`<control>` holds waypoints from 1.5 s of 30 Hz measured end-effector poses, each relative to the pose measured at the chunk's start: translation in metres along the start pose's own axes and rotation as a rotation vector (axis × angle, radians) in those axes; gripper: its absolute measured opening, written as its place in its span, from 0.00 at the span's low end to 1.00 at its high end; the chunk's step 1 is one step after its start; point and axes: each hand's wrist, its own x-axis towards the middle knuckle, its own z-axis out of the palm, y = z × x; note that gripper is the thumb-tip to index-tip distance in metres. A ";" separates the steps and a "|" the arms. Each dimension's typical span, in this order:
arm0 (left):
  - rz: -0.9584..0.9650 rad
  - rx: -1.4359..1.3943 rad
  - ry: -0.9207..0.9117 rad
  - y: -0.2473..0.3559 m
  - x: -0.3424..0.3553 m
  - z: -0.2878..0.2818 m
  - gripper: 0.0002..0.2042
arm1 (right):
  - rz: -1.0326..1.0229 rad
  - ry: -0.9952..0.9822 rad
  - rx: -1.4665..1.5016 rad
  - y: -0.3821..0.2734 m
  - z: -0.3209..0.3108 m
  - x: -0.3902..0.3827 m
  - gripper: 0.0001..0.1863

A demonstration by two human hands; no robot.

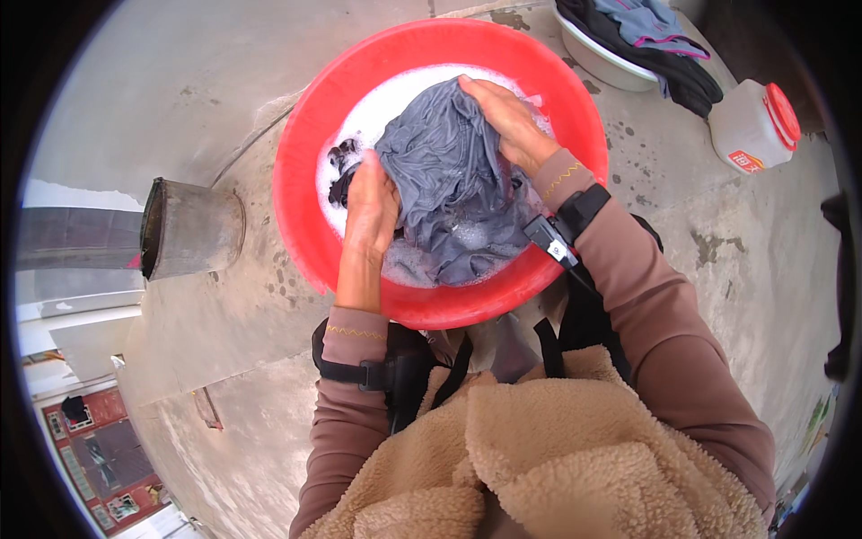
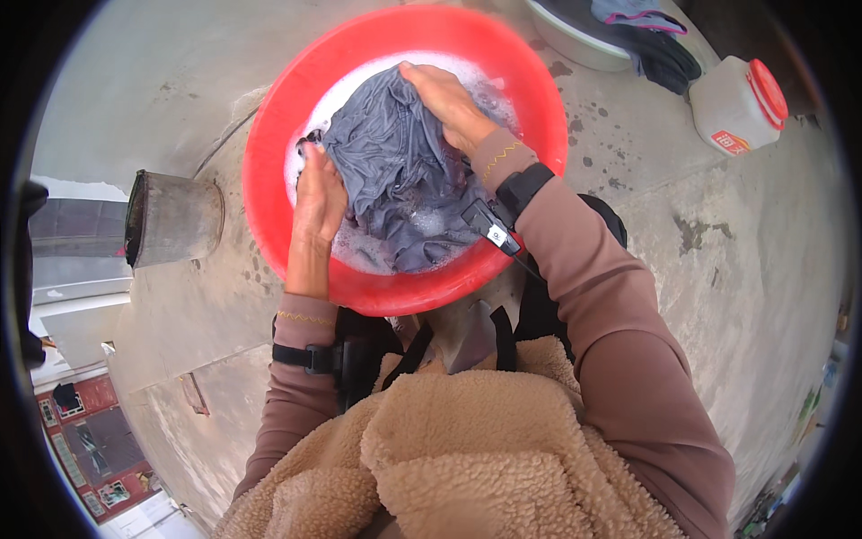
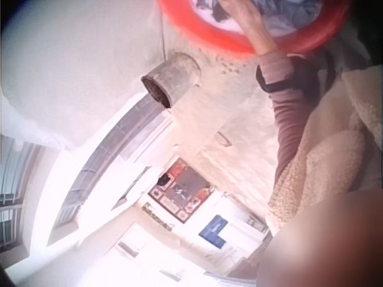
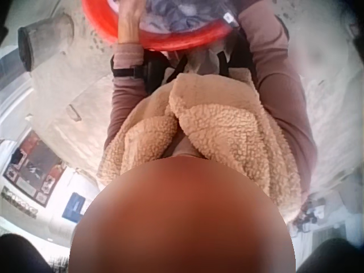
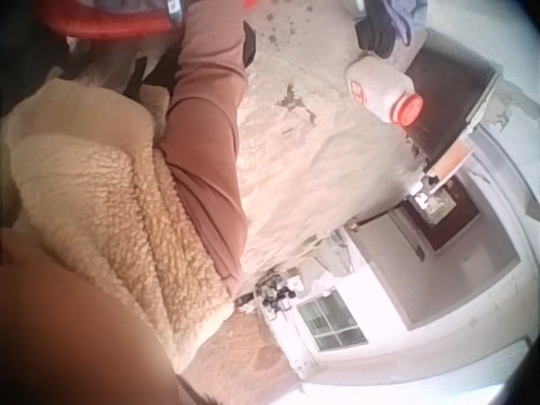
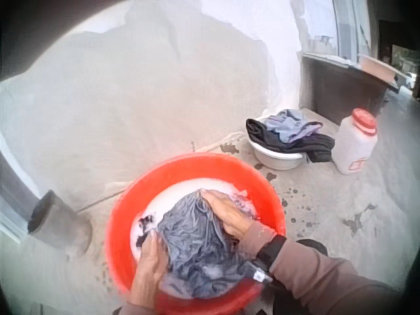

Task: The person hand-washes a dark grey garment in a red basin filled with soapy water. They repeatedly submerge, agitate, and wring the fabric to clean it.

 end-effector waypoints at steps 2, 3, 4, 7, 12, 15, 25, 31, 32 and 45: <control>0.139 0.531 -0.081 -0.011 -0.008 -0.006 0.35 | -0.134 0.024 0.108 -0.013 0.001 -0.007 0.20; 0.258 0.746 -0.201 -0.021 -0.012 -0.010 0.34 | -0.087 -0.013 0.163 -0.016 -0.001 -0.006 0.20; 0.155 1.007 -0.077 -0.030 -0.014 -0.016 0.31 | -0.074 -0.036 0.220 -0.017 -0.004 -0.003 0.19; 0.014 1.305 0.091 -0.049 -0.018 -0.038 0.22 | -0.095 -0.080 0.237 -0.013 -0.020 0.009 0.19; 0.184 0.512 0.473 0.004 -0.016 -0.077 0.08 | -0.560 0.053 -0.698 -0.019 -0.036 0.002 0.21; 0.391 0.482 0.653 0.067 -0.009 -0.094 0.10 | -0.384 -0.052 -1.021 -0.020 -0.026 -0.018 0.23; 0.280 2.015 0.026 -0.016 0.011 -0.087 0.47 | -0.622 -0.555 -1.628 0.088 -0.010 -0.041 0.51; -0.466 2.229 -0.278 -0.083 0.025 -0.098 0.47 | -0.230 -0.746 -1.707 0.125 -0.021 -0.017 0.55; -0.555 2.280 -0.355 -0.089 0.029 -0.101 0.47 | -0.206 -0.770 -1.735 0.129 -0.021 -0.014 0.55; 0.030 1.814 0.081 -0.076 0.033 -0.121 0.15 | -0.059 -0.703 -1.336 0.147 -0.028 0.013 0.60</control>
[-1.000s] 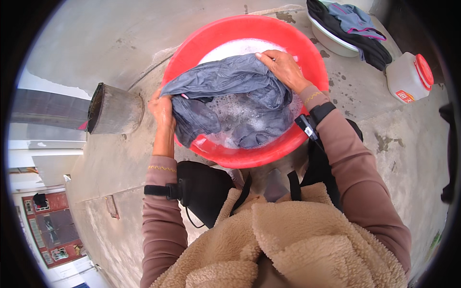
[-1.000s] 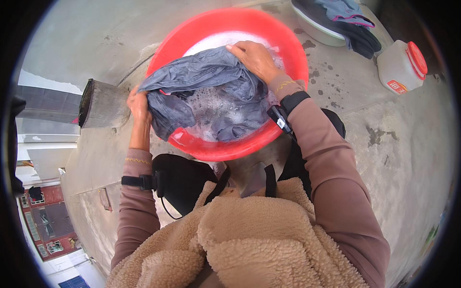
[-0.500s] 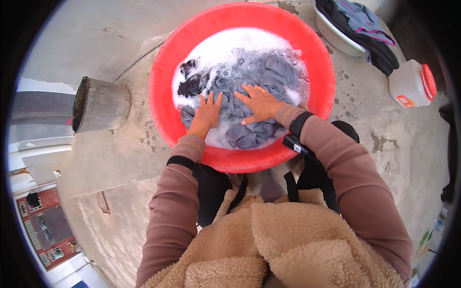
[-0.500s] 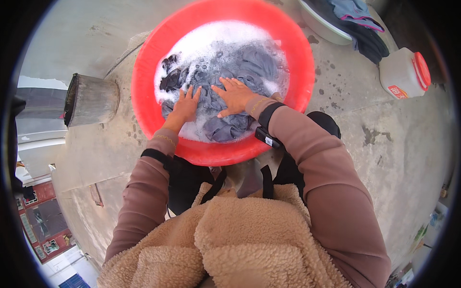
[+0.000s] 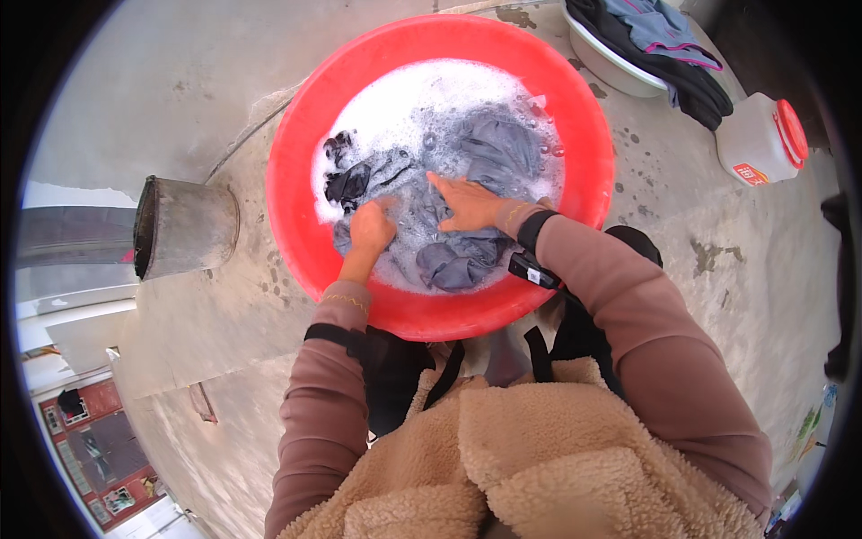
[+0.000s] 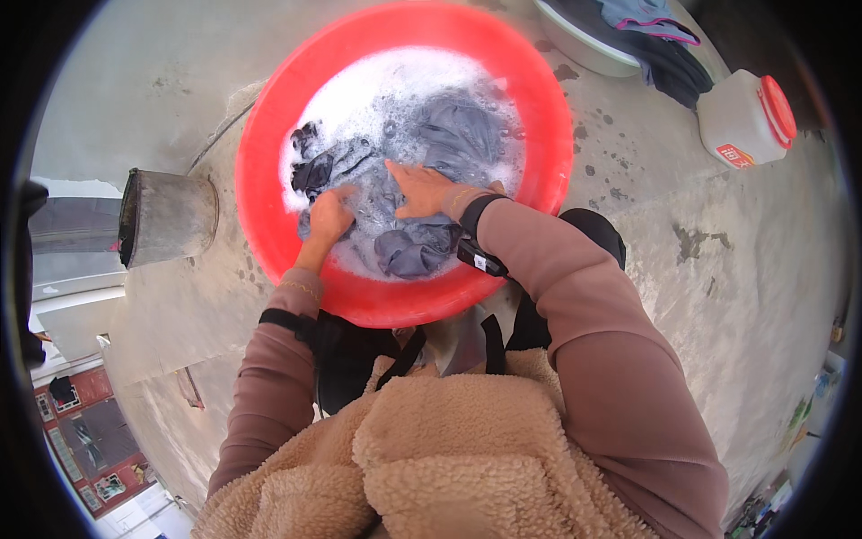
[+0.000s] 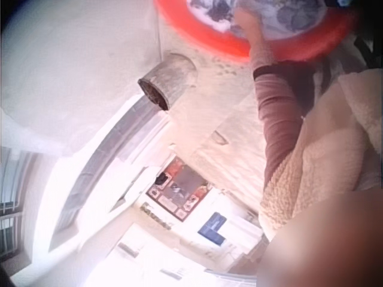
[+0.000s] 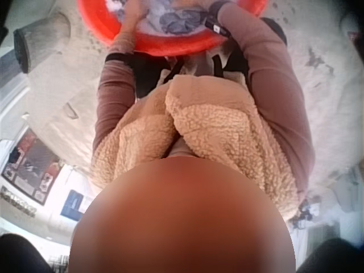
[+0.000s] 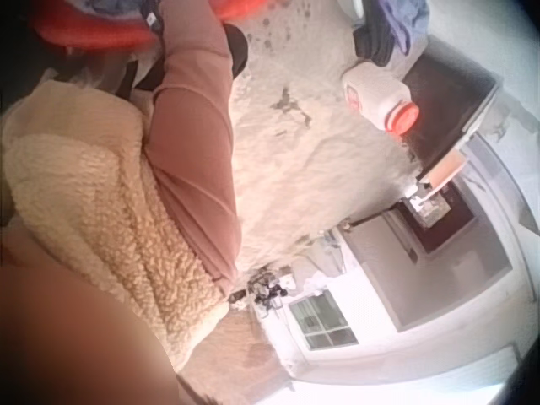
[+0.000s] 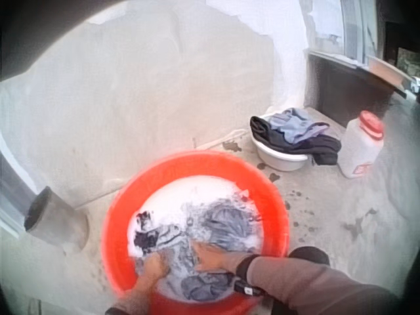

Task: The person hand-washes a dark grey garment in a red basin filled with soapy water. They repeatedly submerge, agitate, and wring the fabric to clean it.

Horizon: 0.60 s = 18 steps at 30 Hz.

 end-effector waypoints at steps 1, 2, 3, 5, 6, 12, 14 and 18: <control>-0.035 -0.311 0.077 0.000 0.001 -0.014 0.18 | -0.045 0.098 0.052 0.001 0.001 0.000 0.62; -0.076 -0.574 0.155 0.002 0.001 -0.026 0.19 | -0.079 0.190 0.092 0.001 0.001 -0.001 0.65; -0.155 -0.894 0.208 0.003 -0.001 -0.039 0.19 | -0.055 0.234 0.084 0.001 0.002 -0.001 0.68; -0.217 -1.318 0.276 0.007 -0.006 -0.063 0.19 | 0.024 0.324 0.121 -0.003 0.004 -0.001 0.67; -0.144 -1.433 0.327 0.009 -0.009 -0.075 0.19 | 0.077 0.353 0.119 -0.006 0.003 0.000 0.67; -0.007 -1.901 0.338 0.031 -0.032 -0.118 0.28 | 0.166 0.487 0.391 -0.028 -0.038 -0.002 0.46; -0.001 -2.056 0.293 0.040 -0.039 -0.126 0.33 | 0.108 0.575 0.655 -0.035 -0.067 -0.013 0.34; 0.123 -1.929 0.164 0.062 -0.039 -0.132 0.35 | -0.024 0.370 1.269 -0.052 -0.120 -0.054 0.26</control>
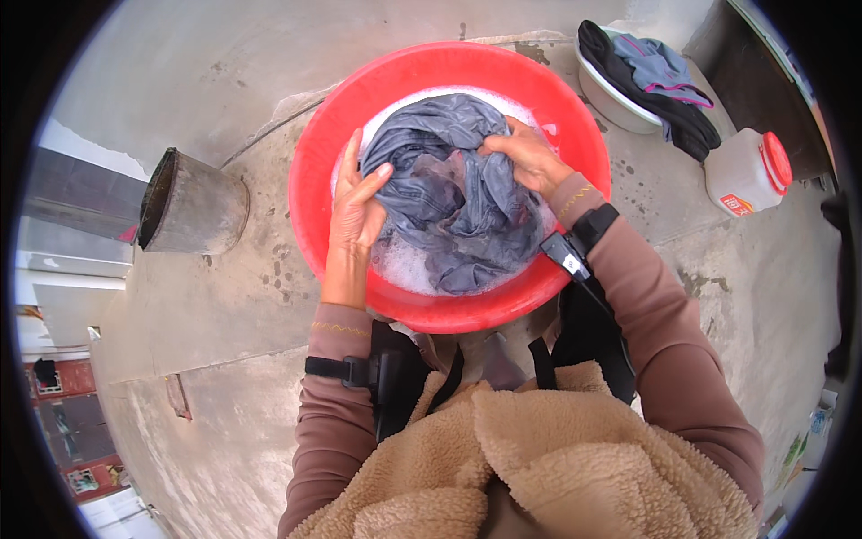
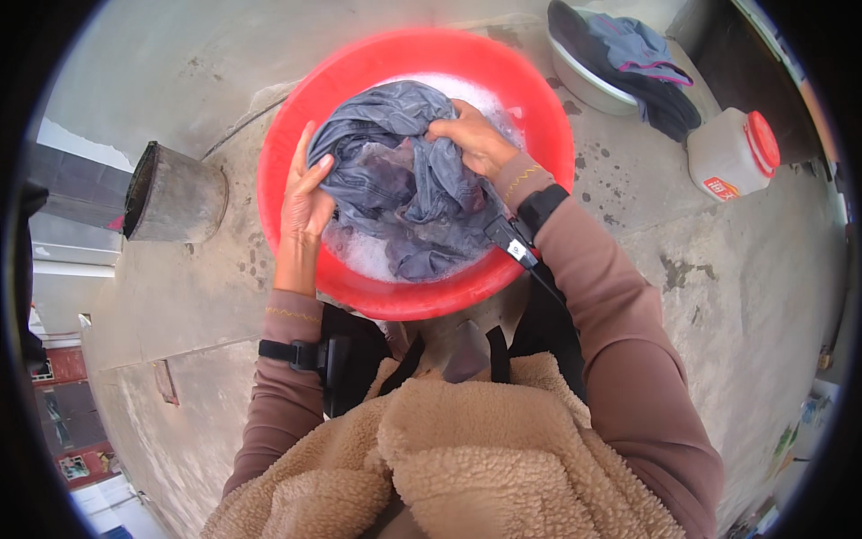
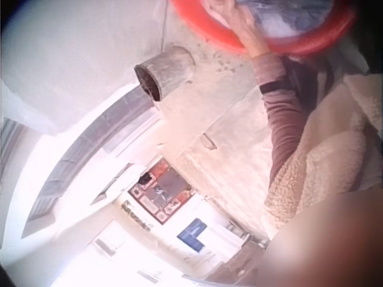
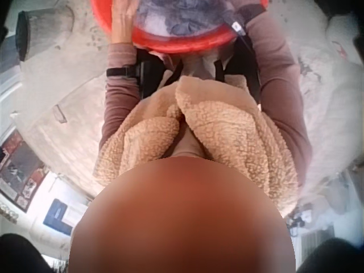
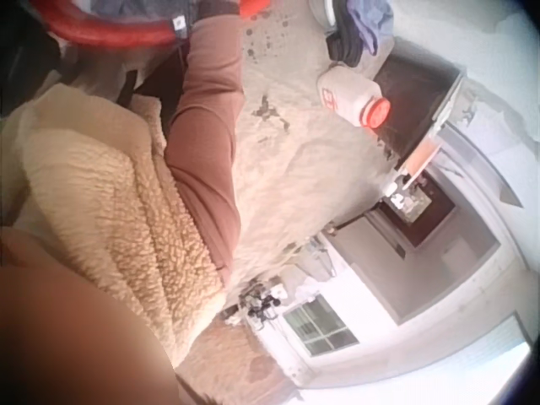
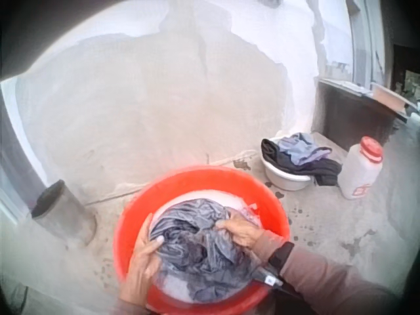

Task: The person hand-washes a dark grey garment in a red basin filled with soapy water. They repeatedly submerge, agitate, and wring the fabric to clean it.

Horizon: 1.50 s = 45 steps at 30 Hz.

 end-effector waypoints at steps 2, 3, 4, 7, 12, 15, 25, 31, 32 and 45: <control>-0.011 0.064 -0.041 -0.006 0.006 0.011 0.32 | 0.032 -0.096 0.227 -0.016 0.003 -0.013 0.25; 0.015 0.059 -0.039 -0.008 0.008 0.015 0.31 | 0.065 -0.118 0.359 -0.018 0.005 -0.018 0.26; 0.019 0.064 -0.044 -0.011 0.010 0.018 0.30 | 0.078 -0.191 0.514 -0.017 0.009 -0.019 0.27; -0.086 0.148 -0.099 -0.023 0.006 0.022 0.18 | 0.232 0.064 0.408 -0.003 0.017 -0.011 0.28; -0.247 0.373 -0.056 -0.053 0.001 0.010 0.14 | 0.070 0.387 0.403 0.010 0.002 0.026 0.19; -0.317 -0.005 0.223 -0.059 0.021 -0.007 0.21 | -0.218 0.414 0.138 0.001 0.007 0.028 0.16; -0.254 -0.150 0.268 -0.082 0.035 -0.017 0.10 | -0.937 0.034 -1.166 0.050 0.116 -0.036 0.20; -0.213 0.147 0.420 -0.088 0.001 0.047 0.10 | -0.013 0.365 -0.123 0.025 0.045 0.033 0.23; -0.292 0.100 0.419 -0.083 0.001 0.051 0.11 | 0.030 0.431 -0.198 0.021 0.042 0.026 0.25; -0.199 0.045 0.463 -0.071 0.005 0.030 0.09 | -0.078 0.199 -0.247 0.030 0.064 0.000 0.39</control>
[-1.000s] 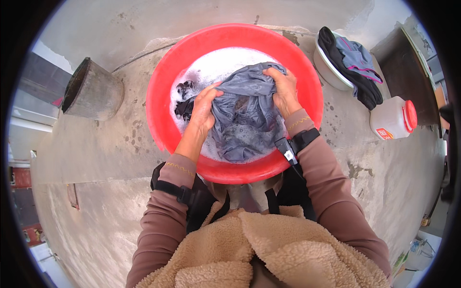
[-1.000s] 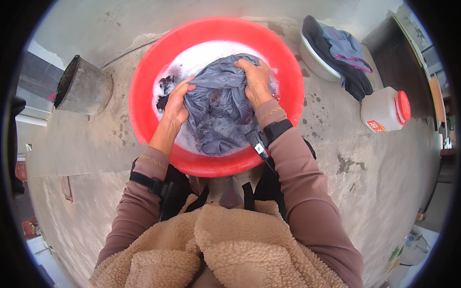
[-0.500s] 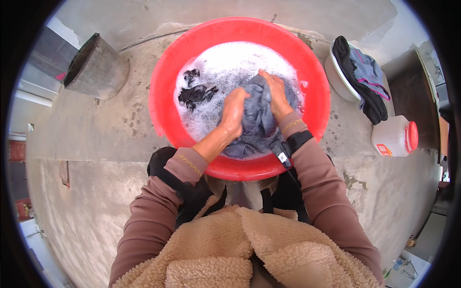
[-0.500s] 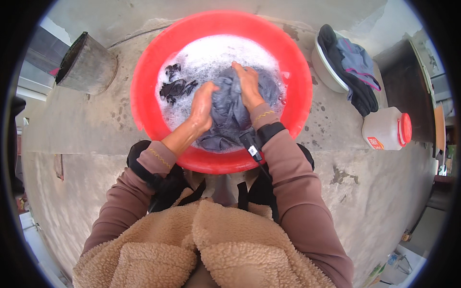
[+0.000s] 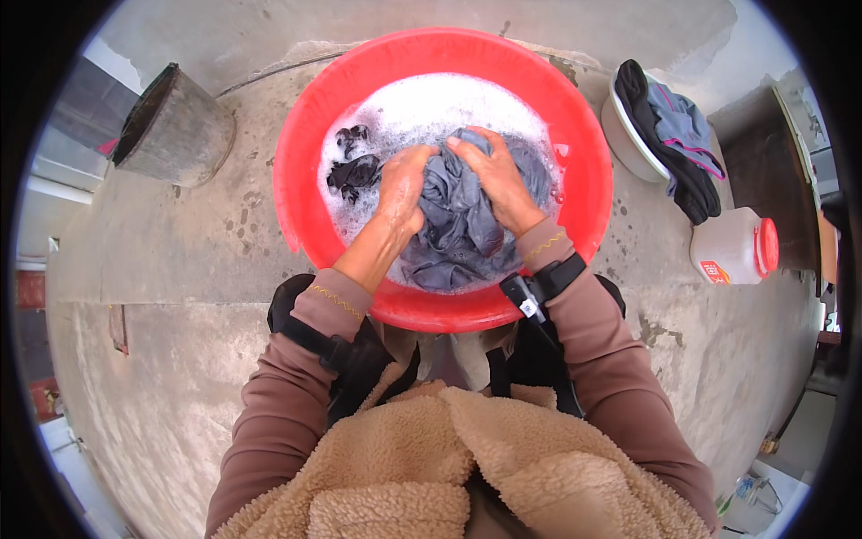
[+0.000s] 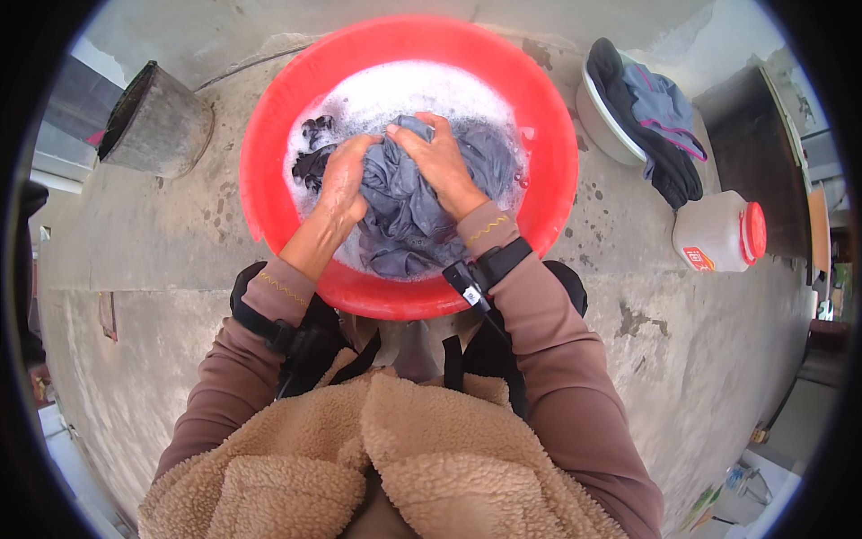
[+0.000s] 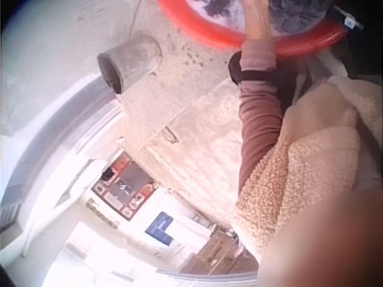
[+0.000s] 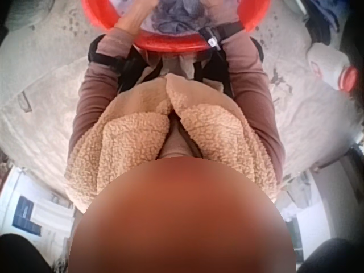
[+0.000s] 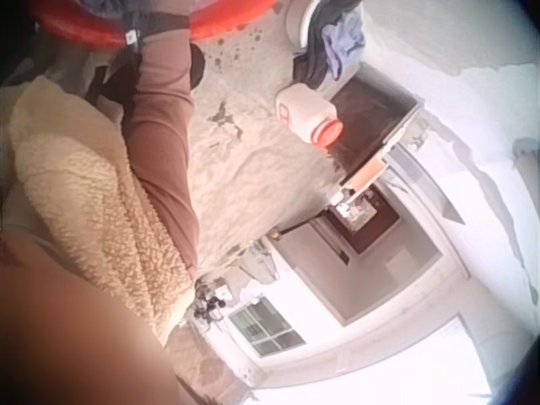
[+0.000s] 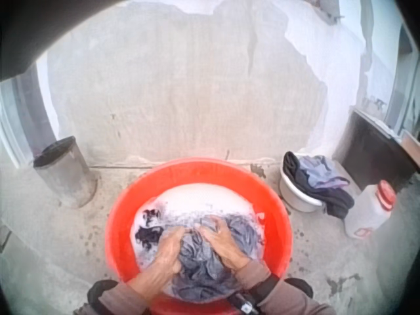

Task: The person hand-washes a dark grey garment in a red basin filled with soapy water. They repeatedly submerge, agitate, and wring the fabric to clean it.

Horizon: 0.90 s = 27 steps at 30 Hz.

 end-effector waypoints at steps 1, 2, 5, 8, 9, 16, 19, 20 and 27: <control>0.037 0.003 -0.012 0.005 0.003 -0.001 0.11 | 0.028 -0.125 0.099 0.003 -0.004 0.000 0.40; -0.013 -0.092 -0.034 0.009 0.007 -0.001 0.13 | 0.058 -0.228 0.194 0.004 -0.008 -0.004 0.42; -0.082 -0.140 0.061 0.014 0.012 -0.005 0.15 | 0.112 -0.456 0.122 0.007 -0.006 -0.025 0.44; 0.080 0.038 -0.135 0.014 0.010 -0.008 0.16 | 0.113 -0.533 0.000 0.003 -0.002 -0.038 0.38; 0.112 0.098 -0.201 0.015 0.009 -0.009 0.17 | 0.145 -0.503 0.040 0.001 -0.003 -0.039 0.38; 0.157 0.334 -0.946 0.047 0.000 -0.006 0.23 | 0.456 -0.619 0.404 -0.004 -0.016 -0.042 0.33; 0.200 0.455 -0.911 0.046 -0.003 -0.001 0.11 | 0.449 -0.483 0.221 -0.003 -0.011 -0.048 0.34; 0.208 0.526 -0.812 0.042 -0.004 0.000 0.11 | 0.402 -0.506 0.222 -0.003 -0.008 -0.049 0.34; 0.482 0.609 -0.423 0.010 0.001 -0.007 0.16 | 0.373 -0.453 -0.039 0.008 0.011 -0.044 0.39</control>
